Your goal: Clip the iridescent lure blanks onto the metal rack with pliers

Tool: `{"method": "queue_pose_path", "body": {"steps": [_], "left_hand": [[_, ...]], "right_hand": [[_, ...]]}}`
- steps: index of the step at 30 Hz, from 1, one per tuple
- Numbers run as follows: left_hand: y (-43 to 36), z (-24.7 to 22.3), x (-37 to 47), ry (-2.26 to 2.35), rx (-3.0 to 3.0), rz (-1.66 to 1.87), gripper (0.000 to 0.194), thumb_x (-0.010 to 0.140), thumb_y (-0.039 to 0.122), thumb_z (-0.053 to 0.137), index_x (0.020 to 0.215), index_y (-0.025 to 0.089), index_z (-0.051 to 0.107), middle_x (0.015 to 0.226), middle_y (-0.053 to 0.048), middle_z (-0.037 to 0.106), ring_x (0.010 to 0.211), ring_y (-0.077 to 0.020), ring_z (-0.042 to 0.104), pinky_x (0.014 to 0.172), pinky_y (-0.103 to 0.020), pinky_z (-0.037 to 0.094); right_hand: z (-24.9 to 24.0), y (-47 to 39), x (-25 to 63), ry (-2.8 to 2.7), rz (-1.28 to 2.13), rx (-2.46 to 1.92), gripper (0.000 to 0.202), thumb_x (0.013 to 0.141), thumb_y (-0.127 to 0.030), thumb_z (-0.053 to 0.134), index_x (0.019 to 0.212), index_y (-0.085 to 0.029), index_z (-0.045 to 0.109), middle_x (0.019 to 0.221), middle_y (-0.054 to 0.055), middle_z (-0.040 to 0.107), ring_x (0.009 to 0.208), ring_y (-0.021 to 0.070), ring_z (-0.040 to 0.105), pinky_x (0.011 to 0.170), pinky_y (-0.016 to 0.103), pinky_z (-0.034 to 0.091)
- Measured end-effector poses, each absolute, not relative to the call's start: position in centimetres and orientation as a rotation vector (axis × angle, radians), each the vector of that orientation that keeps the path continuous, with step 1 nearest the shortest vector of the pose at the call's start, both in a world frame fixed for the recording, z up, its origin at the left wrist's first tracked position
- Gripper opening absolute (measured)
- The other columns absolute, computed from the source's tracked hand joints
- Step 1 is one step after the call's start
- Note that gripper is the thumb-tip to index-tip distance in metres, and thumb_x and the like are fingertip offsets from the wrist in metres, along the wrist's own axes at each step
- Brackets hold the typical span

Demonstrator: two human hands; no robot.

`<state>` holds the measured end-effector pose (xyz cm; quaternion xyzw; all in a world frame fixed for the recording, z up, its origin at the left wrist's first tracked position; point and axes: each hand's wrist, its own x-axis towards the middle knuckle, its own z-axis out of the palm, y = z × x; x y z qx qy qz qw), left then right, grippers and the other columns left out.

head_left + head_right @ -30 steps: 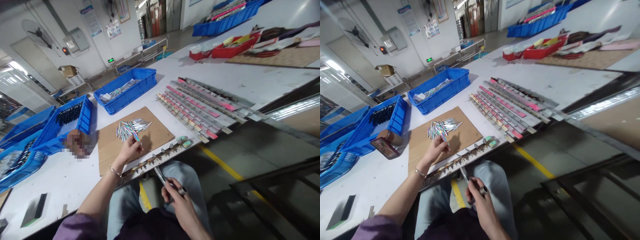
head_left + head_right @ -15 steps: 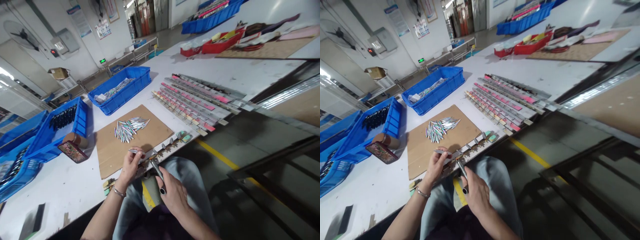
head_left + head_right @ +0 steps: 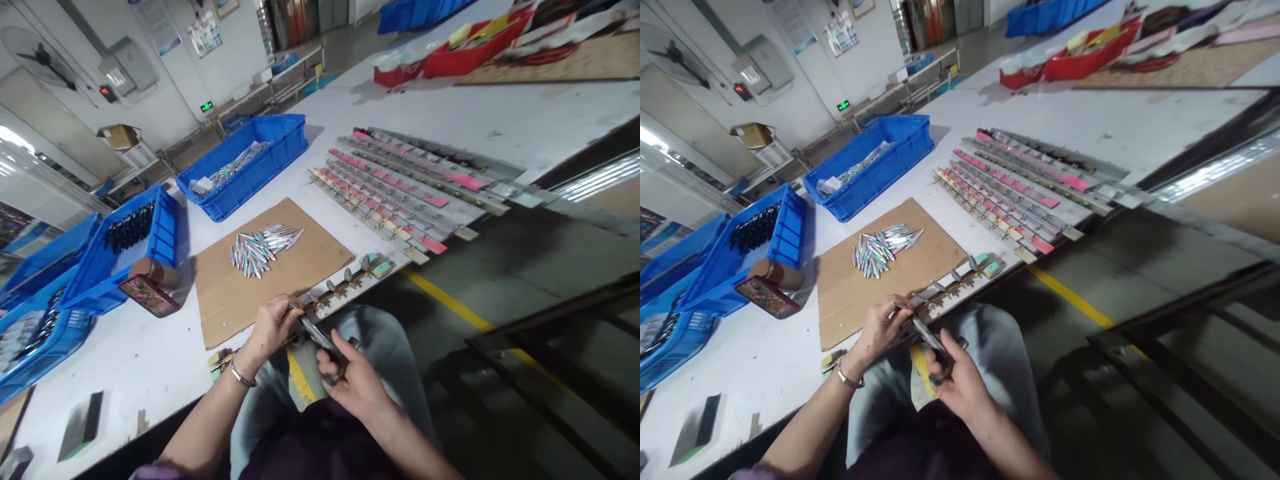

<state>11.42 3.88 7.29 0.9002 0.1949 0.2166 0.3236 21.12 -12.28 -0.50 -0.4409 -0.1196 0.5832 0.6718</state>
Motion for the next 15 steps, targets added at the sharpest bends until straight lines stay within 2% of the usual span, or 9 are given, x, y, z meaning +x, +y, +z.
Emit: {"method": "queue_pose_path", "body": {"steps": [2,3,6,9,10,12,15], "left_hand": [[3.7,7.1,11.4,0.505,2.352,0.604,0.030,0.102,0.043,0.052,0.095,0.019,0.069,0.091,-0.007,0.073,0.086,-0.0169,0.069,0.082,-0.028,0.053],[3.7,7.0,11.4,0.503,2.347,0.614,0.030,0.102,0.042,0.052,0.096,0.019,0.069,0.091,-0.007,0.073,0.086,-0.0169,0.068,0.082,-0.028,0.053],[3.5,6.9,11.3,0.508,2.346,0.601,0.029,0.102,0.042,0.053,0.096,0.019,0.069,0.092,-0.008,0.072,0.087,-0.0173,0.068,0.082,-0.029,0.053],[3.5,7.0,11.4,0.507,2.352,0.595,0.030,0.102,0.043,0.052,0.095,0.019,0.068,0.093,-0.008,0.073,0.088,-0.0180,0.069,0.083,-0.030,0.053],[3.6,7.0,11.4,0.503,2.355,0.599,0.030,0.103,0.043,0.052,0.095,0.019,0.068,0.094,-0.008,0.073,0.088,-0.0180,0.069,0.083,-0.029,0.053],[3.6,7.0,11.4,0.500,2.361,0.607,0.028,0.103,0.041,0.052,0.096,0.019,0.068,0.094,-0.008,0.073,0.089,-0.0178,0.069,0.083,-0.029,0.053],[3.5,7.2,11.4,0.517,2.375,0.586,0.027,0.103,0.041,0.052,0.097,0.020,0.068,0.093,-0.008,0.072,0.088,-0.0177,0.068,0.084,-0.030,0.053]], "right_hand": [[-0.7,-12.3,21.1,-0.175,1.400,-0.908,0.053,0.090,-0.070,0.054,0.098,-0.018,0.065,0.063,-0.001,0.055,0.048,0.0135,0.049,0.046,0.024,0.035],[-0.8,-12.5,21.2,-0.200,1.340,-0.980,0.052,0.090,-0.068,0.054,0.101,-0.018,0.065,0.064,0.000,0.056,0.050,0.0145,0.051,0.048,0.025,0.038],[-0.3,-13.4,21.7,-0.530,0.887,-1.429,0.039,0.094,-0.054,0.056,0.112,-0.022,0.067,0.078,0.006,0.067,0.073,0.0225,0.065,0.070,0.035,0.050],[0.4,-14.0,22.3,-0.900,0.542,-1.714,0.034,0.093,-0.041,0.055,0.119,-0.025,0.069,0.095,0.010,0.071,0.092,0.0282,0.065,0.084,0.040,0.047],[0.5,-13.9,22.4,-0.883,0.604,-1.676,0.033,0.093,-0.041,0.056,0.119,-0.026,0.069,0.095,0.009,0.071,0.090,0.0269,0.064,0.082,0.039,0.047],[0.3,-13.4,22.2,-0.686,0.898,-1.449,0.033,0.093,-0.046,0.057,0.115,-0.025,0.069,0.083,0.005,0.068,0.073,0.0209,0.060,0.069,0.033,0.047],[-0.5,-12.5,21.6,-0.378,1.295,-1.020,0.047,0.092,-0.065,0.053,0.102,-0.021,0.068,0.056,-0.005,0.046,0.047,0.0129,0.041,0.048,0.024,0.034]]}}
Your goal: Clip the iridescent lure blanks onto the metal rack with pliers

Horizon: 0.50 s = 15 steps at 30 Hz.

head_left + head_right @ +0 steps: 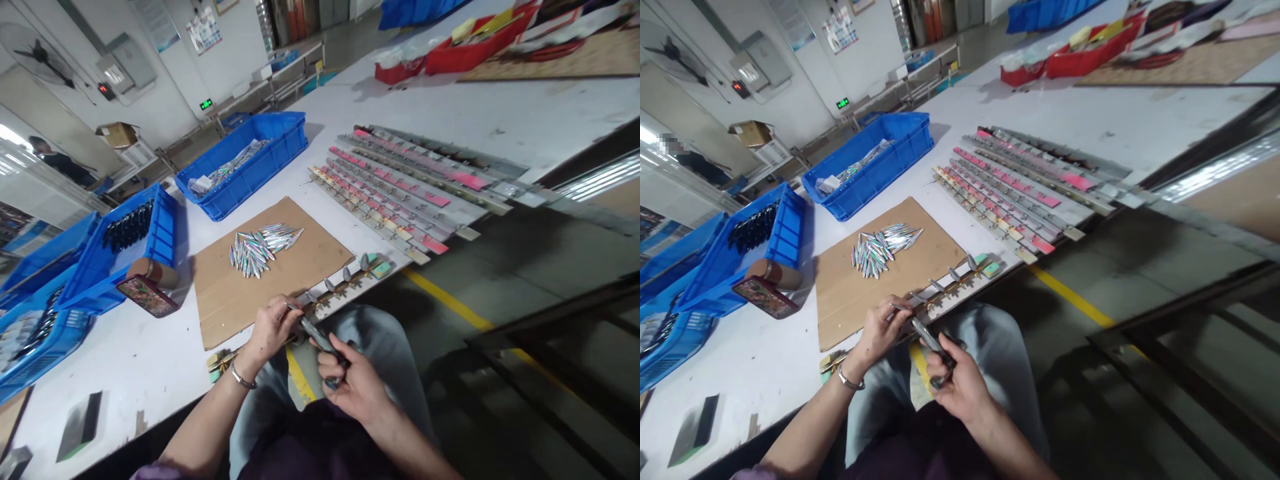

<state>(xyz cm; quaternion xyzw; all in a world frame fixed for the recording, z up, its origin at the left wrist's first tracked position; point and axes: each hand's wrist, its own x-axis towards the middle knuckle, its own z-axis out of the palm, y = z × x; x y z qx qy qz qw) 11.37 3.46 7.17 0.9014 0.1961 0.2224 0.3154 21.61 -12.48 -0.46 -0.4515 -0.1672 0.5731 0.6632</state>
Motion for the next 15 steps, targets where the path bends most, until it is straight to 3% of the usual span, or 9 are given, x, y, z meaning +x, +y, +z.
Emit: {"method": "queue_pose_path", "body": {"steps": [2,4,7,10,12,15], "left_hand": [[3.3,7.3,11.4,0.519,2.387,0.564,0.028,0.103,0.040,0.051,0.098,0.020,0.068,0.092,-0.008,0.072,0.088,-0.0180,0.068,0.084,-0.030,0.053],[3.3,7.4,11.4,0.508,2.396,0.565,0.027,0.103,0.039,0.050,0.099,0.019,0.068,0.093,-0.008,0.071,0.088,-0.0184,0.068,0.084,-0.031,0.053],[3.3,7.3,11.4,0.501,2.411,0.568,0.026,0.103,0.038,0.050,0.100,0.019,0.068,0.093,-0.008,0.071,0.089,-0.0187,0.067,0.083,-0.031,0.052],[3.3,7.2,11.4,0.509,2.417,0.555,0.027,0.104,0.038,0.049,0.100,0.019,0.068,0.092,-0.008,0.071,0.087,-0.0188,0.067,0.082,-0.030,0.052],[3.4,7.1,11.4,0.508,2.421,0.554,0.028,0.104,0.039,0.049,0.099,0.019,0.068,0.091,-0.008,0.071,0.087,-0.0188,0.067,0.082,-0.031,0.051],[3.3,7.1,11.3,0.505,2.442,0.548,0.028,0.104,0.039,0.048,0.099,0.019,0.067,0.087,-0.008,0.070,0.083,-0.0185,0.065,0.079,-0.031,0.050]], "right_hand": [[-0.7,-12.3,21.4,-0.268,1.398,-0.900,0.054,0.088,-0.072,0.053,0.095,-0.020,0.068,0.054,-0.007,0.040,0.044,0.0111,0.035,0.046,0.022,0.030],[-0.5,-12.6,21.6,-0.276,1.326,-1.012,0.051,0.089,-0.069,0.055,0.097,-0.020,0.067,0.058,-0.003,0.049,0.049,0.0130,0.044,0.050,0.025,0.036],[0.4,-13.5,22.4,-0.742,0.792,-1.545,0.035,0.096,-0.051,0.053,0.111,-0.022,0.067,0.081,0.007,0.069,0.073,0.0226,0.063,0.068,0.033,0.045],[1.2,-13.8,22.7,-1.193,0.350,-1.876,0.031,0.098,-0.032,0.046,0.119,-0.022,0.067,0.090,0.012,0.071,0.082,0.0272,0.065,0.072,0.036,0.043],[1.2,-13.5,22.5,-1.193,0.391,-1.896,0.031,0.097,-0.031,0.047,0.119,-0.022,0.066,0.083,0.011,0.069,0.074,0.0257,0.063,0.065,0.035,0.041],[0.5,-12.7,21.9,-0.745,0.895,-1.511,0.032,0.092,-0.050,0.057,0.107,-0.022,0.063,0.067,0.002,0.061,0.057,0.0189,0.053,0.055,0.029,0.036]]}}
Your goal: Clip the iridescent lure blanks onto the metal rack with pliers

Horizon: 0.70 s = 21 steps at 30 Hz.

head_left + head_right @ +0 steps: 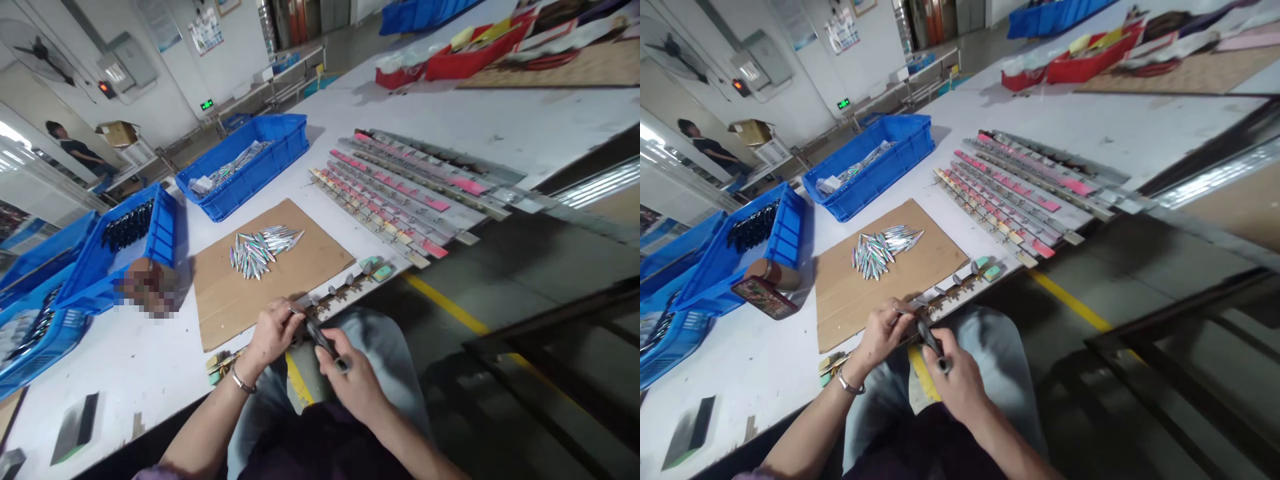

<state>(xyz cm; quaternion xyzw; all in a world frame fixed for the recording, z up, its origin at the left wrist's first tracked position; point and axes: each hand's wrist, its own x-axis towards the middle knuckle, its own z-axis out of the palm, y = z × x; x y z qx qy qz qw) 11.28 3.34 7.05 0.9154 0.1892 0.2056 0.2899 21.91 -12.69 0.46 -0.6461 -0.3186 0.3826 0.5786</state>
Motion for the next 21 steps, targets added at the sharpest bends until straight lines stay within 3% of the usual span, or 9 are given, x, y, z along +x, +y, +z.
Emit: {"method": "queue_pose_path", "body": {"steps": [3,5,7,11,14,18,21], "left_hand": [[3.3,7.0,11.2,0.489,2.466,0.537,0.024,0.103,0.036,0.049,0.100,0.019,0.067,0.088,-0.008,0.069,0.084,-0.0192,0.065,0.080,-0.032,0.050],[3.2,6.9,11.2,0.474,2.476,0.534,0.020,0.102,0.033,0.053,0.100,0.020,0.067,0.091,-0.009,0.070,0.086,-0.0197,0.065,0.081,-0.032,0.050],[3.0,6.8,11.1,0.470,2.475,0.539,0.015,0.100,0.028,0.055,0.101,0.020,0.067,0.092,-0.009,0.070,0.086,-0.0196,0.065,0.080,-0.032,0.050],[3.1,7.6,10.7,0.485,2.414,0.516,0.018,0.093,0.017,0.055,0.106,0.019,0.068,0.095,-0.008,0.072,0.087,-0.0187,0.066,0.081,-0.030,0.051],[5.1,9.6,11.3,0.572,2.387,0.365,0.024,0.092,0.013,0.052,0.106,0.019,0.070,0.098,-0.006,0.074,0.087,-0.0173,0.068,0.080,-0.027,0.052],[10.1,12.0,15.6,0.858,2.558,0.411,0.019,0.093,0.017,0.056,0.101,0.018,0.073,0.094,-0.006,0.075,0.083,-0.0182,0.069,0.079,-0.028,0.052],[13.4,12.3,20.5,1.013,2.771,0.203,0.016,0.094,0.019,0.059,0.102,0.017,0.074,0.104,-0.009,0.076,0.098,-0.0214,0.069,0.092,-0.030,0.051]], "right_hand": [[-1.2,-12.0,21.2,-0.184,1.392,-0.859,0.040,0.084,-0.061,0.066,0.088,-0.021,0.061,0.051,-0.008,0.037,0.044,0.0096,0.027,0.047,0.023,0.025],[-2.5,-11.7,20.8,0.003,1.563,-0.541,0.040,0.081,-0.058,0.072,0.088,-0.019,0.065,0.053,-0.011,0.024,0.045,0.0068,0.015,0.047,0.020,0.023],[-3.6,-11.6,20.4,0.065,1.625,-0.355,0.039,0.081,-0.056,0.072,0.095,-0.020,0.069,0.057,-0.012,0.022,0.047,0.0060,0.012,0.050,0.018,0.027],[-4.4,-11.7,19.8,0.101,1.620,-0.237,0.039,0.087,-0.057,0.067,0.100,-0.021,0.071,0.060,-0.011,0.026,0.047,0.0058,0.015,0.054,0.017,0.034],[-3.7,-12.1,20.0,0.121,1.649,-0.296,0.045,0.079,-0.058,0.076,0.103,-0.019,0.072,0.059,-0.010,0.031,0.047,0.0062,0.022,0.050,0.016,0.032],[-2.6,-13.3,20.4,0.143,1.570,-0.563,0.040,0.070,-0.054,0.085,0.081,-0.019,0.070,0.056,-0.005,0.044,0.050,0.0088,0.036,0.048,0.020,0.034],[-2.7,-14.4,20.6,0.003,1.537,-0.699,0.043,0.074,-0.058,0.081,0.071,-0.019,0.065,0.050,-0.003,0.044,0.047,0.0091,0.037,0.047,0.021,0.031]]}}
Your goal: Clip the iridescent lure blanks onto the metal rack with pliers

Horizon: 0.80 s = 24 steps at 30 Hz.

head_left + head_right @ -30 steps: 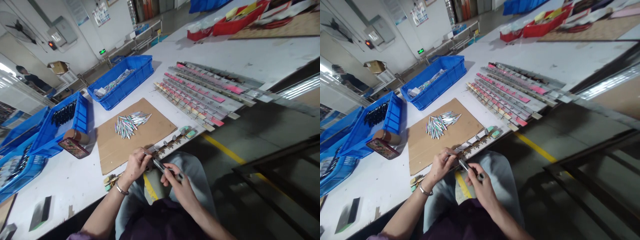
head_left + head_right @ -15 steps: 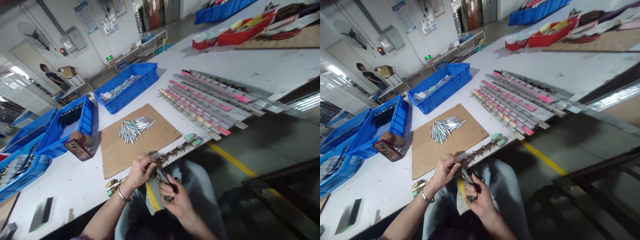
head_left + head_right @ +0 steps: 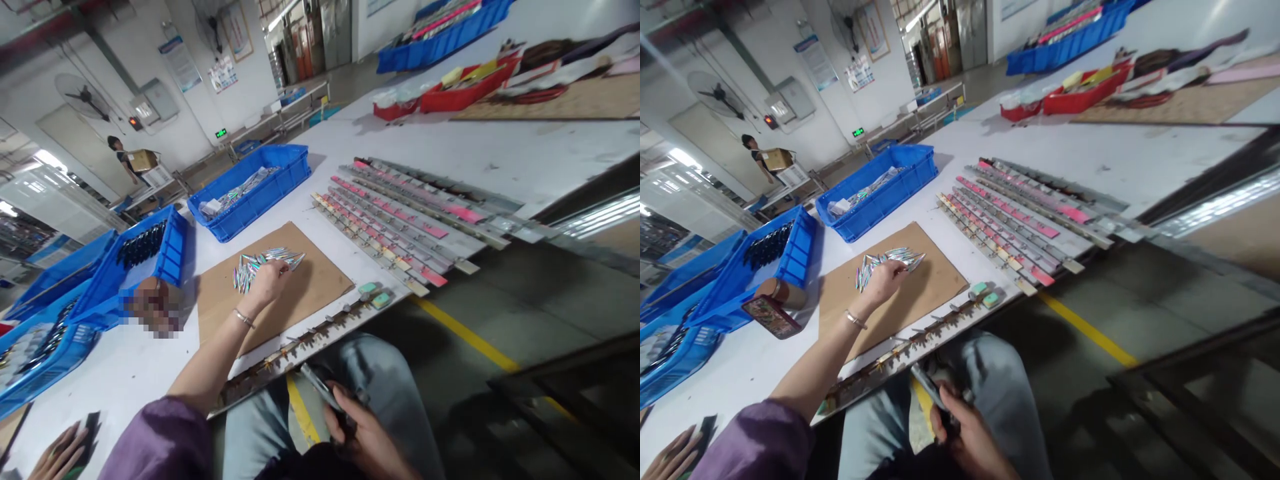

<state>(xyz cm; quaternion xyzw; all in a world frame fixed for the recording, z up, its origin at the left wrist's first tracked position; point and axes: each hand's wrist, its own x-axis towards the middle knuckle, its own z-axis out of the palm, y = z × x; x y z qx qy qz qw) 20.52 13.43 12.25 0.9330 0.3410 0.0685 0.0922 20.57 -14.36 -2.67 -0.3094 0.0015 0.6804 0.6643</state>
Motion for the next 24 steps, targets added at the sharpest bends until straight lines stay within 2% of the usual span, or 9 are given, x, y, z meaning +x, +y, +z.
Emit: {"method": "queue_pose_path", "body": {"steps": [2,6,13,16,20,22,24], "left_hand": [[14.9,11.8,23.4,1.077,2.858,0.015,0.016,0.095,0.023,0.061,0.102,0.015,0.073,0.108,-0.012,0.075,0.104,-0.0239,0.069,0.095,-0.032,0.051],[16.2,10.8,26.8,1.146,2.888,-0.132,0.014,0.089,0.022,0.068,0.093,0.010,0.073,0.096,-0.018,0.075,0.098,-0.0303,0.072,0.090,-0.037,0.055],[15.0,9.9,26.1,1.168,2.852,-0.048,0.021,0.093,0.009,0.051,0.107,0.009,0.067,0.108,-0.020,0.073,0.101,-0.0269,0.072,0.090,-0.037,0.054],[14.0,9.8,23.4,1.172,2.780,0.139,0.021,0.099,0.014,0.045,0.114,0.011,0.059,0.103,-0.016,0.072,0.094,-0.0228,0.070,0.085,-0.033,0.054],[11.7,10.1,17.4,0.867,2.258,0.647,0.018,0.100,0.029,0.052,0.111,0.016,0.053,0.076,-0.001,0.065,0.062,-0.0132,0.062,0.064,-0.024,0.050],[10.0,9.9,14.0,0.743,2.009,0.662,0.026,0.098,0.041,0.056,0.107,0.017,0.054,0.066,0.003,0.060,0.053,-0.0109,0.057,0.057,-0.022,0.047],[8.1,9.5,11.0,0.732,1.883,0.606,0.033,0.097,0.049,0.058,0.102,0.016,0.058,0.064,0.003,0.060,0.054,-0.0113,0.058,0.057,-0.023,0.048]], "right_hand": [[-3.0,-14.9,20.7,-0.047,1.534,-0.772,0.048,0.073,-0.064,0.080,0.071,-0.018,0.065,0.049,-0.003,0.047,0.045,0.0085,0.038,0.046,0.020,0.028],[-3.5,-15.4,21.1,0.001,1.482,-0.916,0.059,0.065,-0.068,0.084,0.093,-0.019,0.069,0.055,-0.002,0.059,0.047,0.0094,0.046,0.049,0.021,0.031],[-2.5,-15.6,21.0,-0.074,1.429,-1.027,0.070,0.061,-0.072,0.083,0.102,-0.018,0.064,0.055,-0.001,0.061,0.049,0.0125,0.049,0.051,0.024,0.034],[-1.1,-15.7,20.7,-0.117,1.411,-1.048,0.060,0.068,-0.067,0.082,0.099,-0.020,0.062,0.061,-0.001,0.063,0.055,0.0127,0.051,0.055,0.024,0.035],[0.8,-15.3,20.1,-0.008,1.370,-0.933,0.049,0.070,-0.057,0.085,0.094,-0.022,0.059,0.062,-0.003,0.060,0.058,0.0113,0.049,0.053,0.021,0.033],[1.3,-14.7,19.5,0.089,1.377,-0.838,0.047,0.067,-0.052,0.088,0.088,-0.022,0.059,0.062,-0.003,0.059,0.056,0.0099,0.047,0.048,0.020,0.028],[1.4,-14.1,19.0,0.229,1.429,-0.738,0.044,0.067,-0.045,0.090,0.080,-0.020,0.058,0.063,-0.003,0.059,0.054,0.0081,0.046,0.045,0.018,0.027]]}}
